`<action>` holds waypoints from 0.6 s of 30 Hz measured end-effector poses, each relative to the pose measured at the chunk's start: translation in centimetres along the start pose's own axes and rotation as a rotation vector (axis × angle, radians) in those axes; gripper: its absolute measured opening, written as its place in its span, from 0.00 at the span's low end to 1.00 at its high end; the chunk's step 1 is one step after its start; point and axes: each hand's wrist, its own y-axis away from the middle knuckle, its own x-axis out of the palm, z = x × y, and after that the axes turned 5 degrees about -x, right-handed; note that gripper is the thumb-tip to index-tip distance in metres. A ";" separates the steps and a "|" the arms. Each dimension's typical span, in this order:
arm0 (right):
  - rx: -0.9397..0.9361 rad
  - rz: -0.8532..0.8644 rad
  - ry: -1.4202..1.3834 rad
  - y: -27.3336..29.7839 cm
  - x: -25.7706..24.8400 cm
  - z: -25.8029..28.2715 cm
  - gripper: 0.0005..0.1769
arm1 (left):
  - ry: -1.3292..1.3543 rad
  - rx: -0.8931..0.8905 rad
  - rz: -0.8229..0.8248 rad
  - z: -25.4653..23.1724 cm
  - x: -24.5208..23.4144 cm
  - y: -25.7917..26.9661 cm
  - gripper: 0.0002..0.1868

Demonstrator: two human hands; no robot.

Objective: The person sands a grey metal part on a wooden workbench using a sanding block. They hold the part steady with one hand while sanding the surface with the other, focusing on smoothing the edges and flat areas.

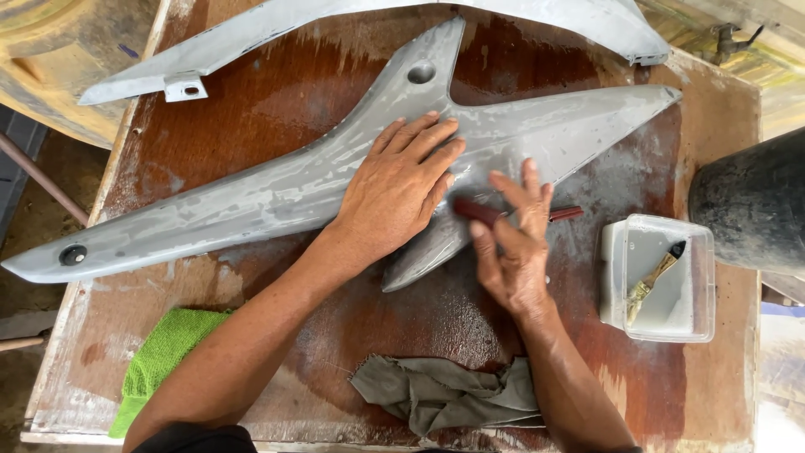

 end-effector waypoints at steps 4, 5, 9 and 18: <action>0.044 -0.013 -0.035 -0.5 -0.8 0.8 0.13 | 0.003 -0.012 -0.018 -0.1 0.2 0.1 0.19; 0.014 -0.007 -0.035 -0.5 -0.2 1.0 0.13 | 0.000 -0.010 -0.018 0.0 0.4 0.1 0.19; -0.043 0.068 0.029 0.2 -0.1 2.5 0.11 | -0.013 0.010 -0.020 0.0 0.2 0.1 0.19; 0.005 -0.022 0.010 -0.2 -0.6 -0.9 0.17 | -0.001 0.001 -0.018 0.3 0.8 0.0 0.19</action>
